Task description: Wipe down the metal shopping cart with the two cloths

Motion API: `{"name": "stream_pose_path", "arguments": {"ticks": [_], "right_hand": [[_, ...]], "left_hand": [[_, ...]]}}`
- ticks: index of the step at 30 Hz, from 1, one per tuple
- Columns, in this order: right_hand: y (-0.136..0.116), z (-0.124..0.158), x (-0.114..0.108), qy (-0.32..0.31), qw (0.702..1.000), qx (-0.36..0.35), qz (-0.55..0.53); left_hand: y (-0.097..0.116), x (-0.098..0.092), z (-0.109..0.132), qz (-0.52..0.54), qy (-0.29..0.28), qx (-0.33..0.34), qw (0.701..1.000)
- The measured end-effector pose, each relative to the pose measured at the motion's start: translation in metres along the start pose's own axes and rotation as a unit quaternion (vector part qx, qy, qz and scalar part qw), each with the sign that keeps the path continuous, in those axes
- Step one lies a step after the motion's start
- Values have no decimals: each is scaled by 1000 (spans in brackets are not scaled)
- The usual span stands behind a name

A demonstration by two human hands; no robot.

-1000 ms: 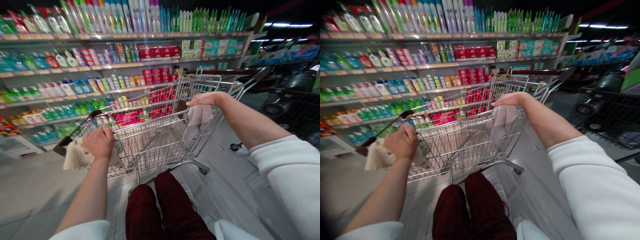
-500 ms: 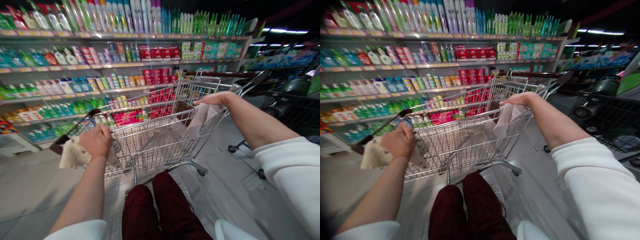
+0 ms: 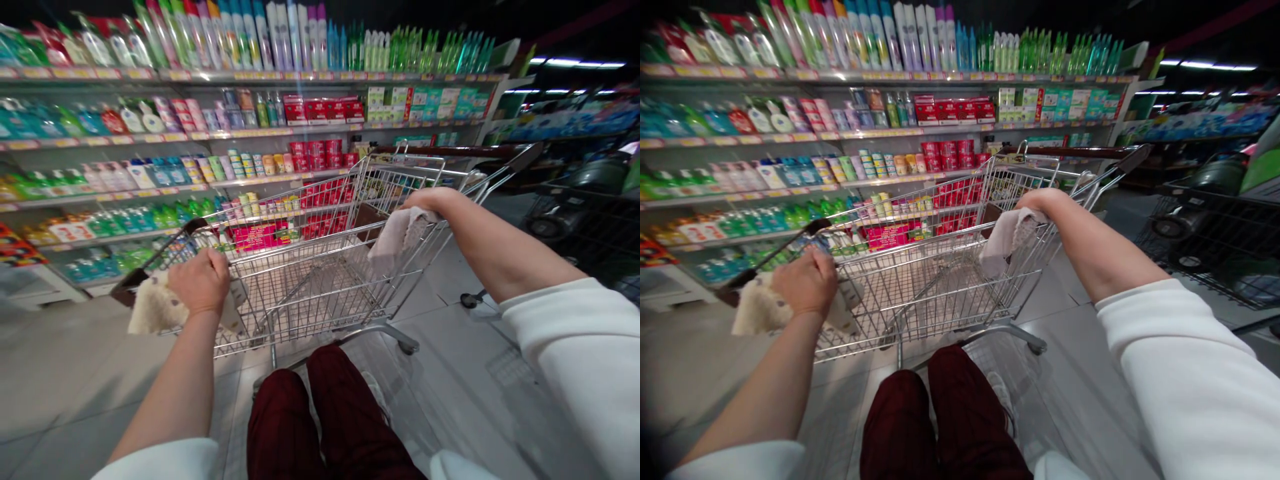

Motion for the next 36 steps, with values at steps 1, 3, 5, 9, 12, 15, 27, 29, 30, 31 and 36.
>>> {"name": "stream_pose_path", "arguments": {"ticks": [1,3,5,9,12,15,27,29,30,31,36], "right_hand": [[2,-2,9,-45,999,10,18],[6,-1,21,-115,992,24,35],[9,3,19,-115,993,24,-4],[11,16,-2,-35,997,27,-66],[13,24,-16,28,991,33,-129],[15,28,-22,80,986,41,-140],[-72,86,12,239,969,-32,60],[-106,99,21,269,960,-54,62],[-126,105,27,276,957,-70,59],[-146,111,33,278,955,-85,54],[-264,143,74,253,950,-183,2]], "left_hand": [[0,0,0,0,1,0,1000],[0,-1,0,0,1,2,1000],[1,-1,0,0,3,6,1000],[2,-3,0,0,6,4,1000],[3,-2,0,1,-1,1,1000],[4,-2,0,-2,-5,6,1000],[5,-1,0,0,1,-1,1000],[7,-4,0,1,5,4,1000],[8,-5,0,3,7,6,1000],[9,-6,0,6,9,9,1000],[11,-7,1,3,22,19,1000]]}}
Point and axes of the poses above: each hand's wrist, its own z-axis away from the middle knuckle, its own x-axis out of the palm, y = z × x, the point moved 9 cm from there along -z, towards the middle knuckle, and after that the axes turned 7 degrees about x, right-handed, at the moved point
